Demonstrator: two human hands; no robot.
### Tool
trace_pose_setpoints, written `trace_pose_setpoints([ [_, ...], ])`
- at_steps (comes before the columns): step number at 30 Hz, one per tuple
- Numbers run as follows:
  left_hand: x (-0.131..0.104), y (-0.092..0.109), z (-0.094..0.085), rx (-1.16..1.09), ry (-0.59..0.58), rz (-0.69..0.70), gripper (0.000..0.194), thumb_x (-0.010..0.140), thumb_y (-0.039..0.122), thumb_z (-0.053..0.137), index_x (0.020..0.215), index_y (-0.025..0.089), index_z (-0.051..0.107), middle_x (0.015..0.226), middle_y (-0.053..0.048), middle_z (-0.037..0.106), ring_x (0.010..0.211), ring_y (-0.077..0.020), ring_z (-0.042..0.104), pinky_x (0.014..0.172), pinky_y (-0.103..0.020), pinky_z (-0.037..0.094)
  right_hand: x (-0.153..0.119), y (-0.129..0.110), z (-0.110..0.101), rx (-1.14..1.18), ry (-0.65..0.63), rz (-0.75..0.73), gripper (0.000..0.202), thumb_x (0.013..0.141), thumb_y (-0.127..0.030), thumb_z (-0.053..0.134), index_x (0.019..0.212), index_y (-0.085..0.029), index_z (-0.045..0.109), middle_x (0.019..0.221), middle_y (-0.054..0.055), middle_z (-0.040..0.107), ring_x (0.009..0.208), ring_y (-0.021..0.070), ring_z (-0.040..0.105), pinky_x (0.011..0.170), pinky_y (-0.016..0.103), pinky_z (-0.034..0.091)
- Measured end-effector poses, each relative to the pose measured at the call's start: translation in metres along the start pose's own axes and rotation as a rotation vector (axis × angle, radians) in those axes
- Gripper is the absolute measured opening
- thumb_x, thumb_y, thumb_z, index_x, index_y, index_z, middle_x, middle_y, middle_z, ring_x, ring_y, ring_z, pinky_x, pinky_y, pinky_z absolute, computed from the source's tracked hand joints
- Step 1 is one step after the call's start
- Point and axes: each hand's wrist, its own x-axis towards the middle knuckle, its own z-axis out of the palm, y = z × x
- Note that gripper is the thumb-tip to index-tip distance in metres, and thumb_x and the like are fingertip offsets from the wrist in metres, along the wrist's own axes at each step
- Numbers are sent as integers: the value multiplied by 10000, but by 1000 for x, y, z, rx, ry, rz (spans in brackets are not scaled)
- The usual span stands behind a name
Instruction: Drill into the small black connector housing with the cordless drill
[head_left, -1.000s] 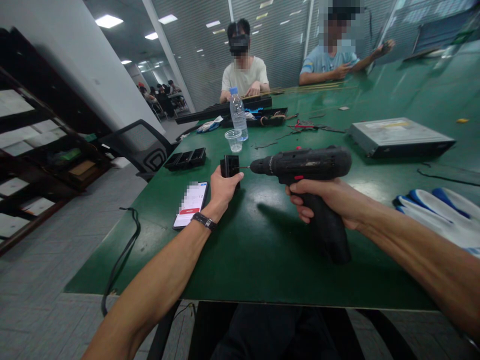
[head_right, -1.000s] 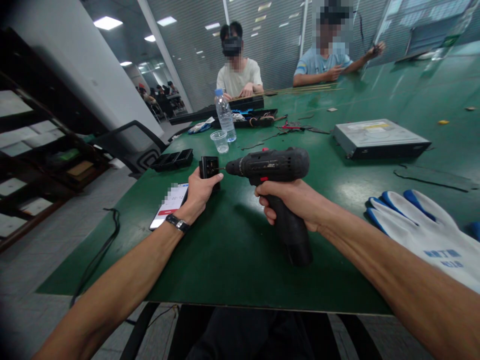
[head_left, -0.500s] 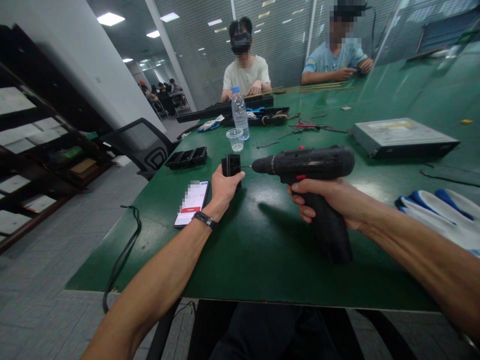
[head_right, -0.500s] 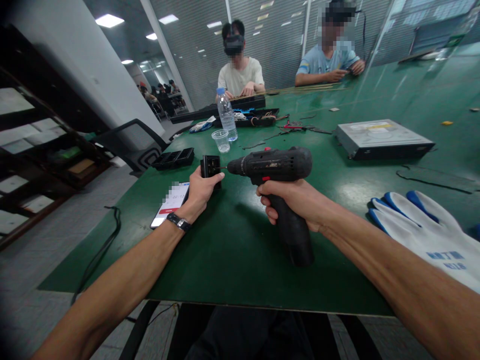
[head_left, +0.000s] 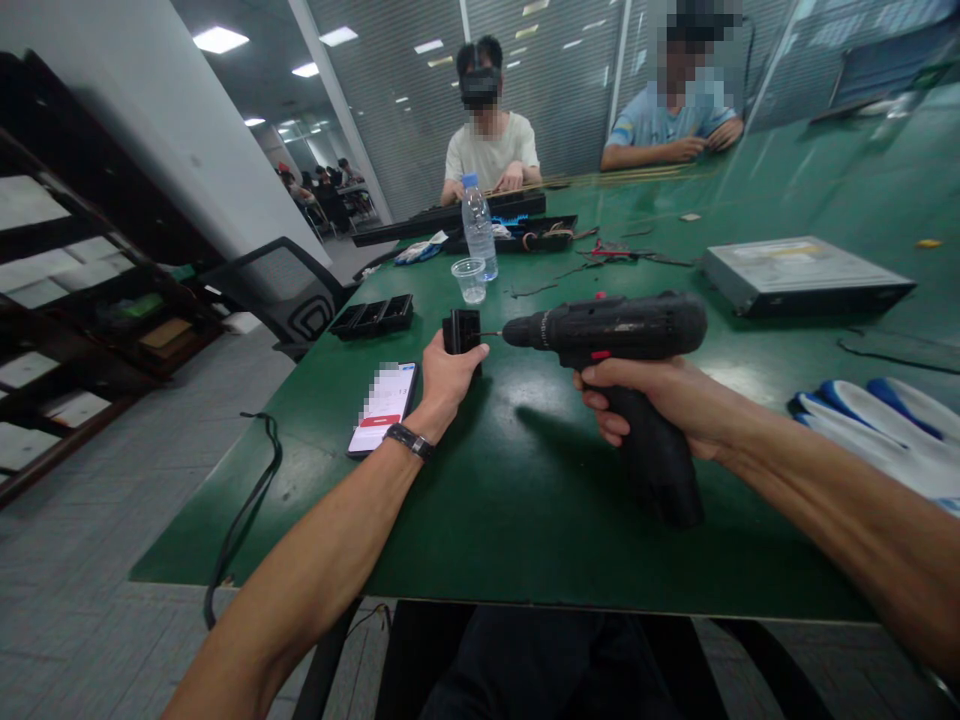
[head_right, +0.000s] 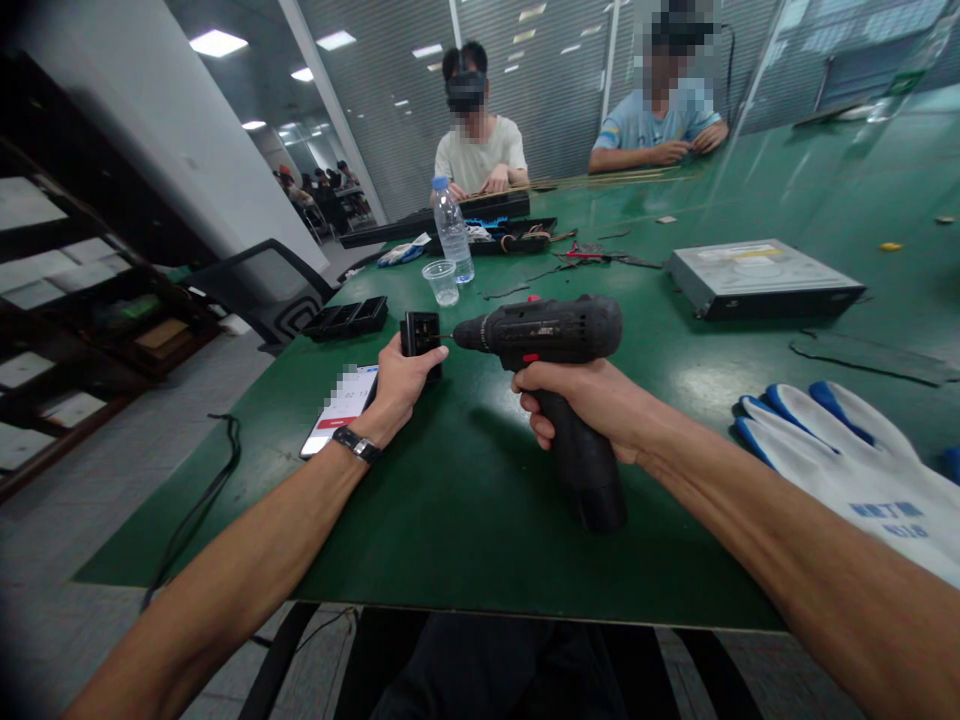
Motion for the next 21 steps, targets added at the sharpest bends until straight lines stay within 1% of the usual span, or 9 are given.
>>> trace_pose_setpoints([
  [6,-1,1,0,0,1,-3,336,701,260,885,975,168,713,904,-34,708,794,-174,620,728,-311,502,0,0,0,0,-4,5,235,785,-304,859,739,-191,658,687,3,566,496,121,498,453,273,498],
  [14,-2,3,0,-25,-1,-14,341,701,240,882,989,170,715,911,-37,700,803,-177,621,753,-331,522,0,0,-1,1,-7,3,246,779,-314,873,745,-200,658,680,1,575,501,125,492,451,276,500],
  [21,-1,2,1,-8,3,-10,336,698,257,881,975,169,713,901,-34,696,797,-173,613,738,-314,499,1,0,-1,5,-7,6,256,763,-313,877,728,-199,651,672,-5,567,496,118,486,450,272,496],
])
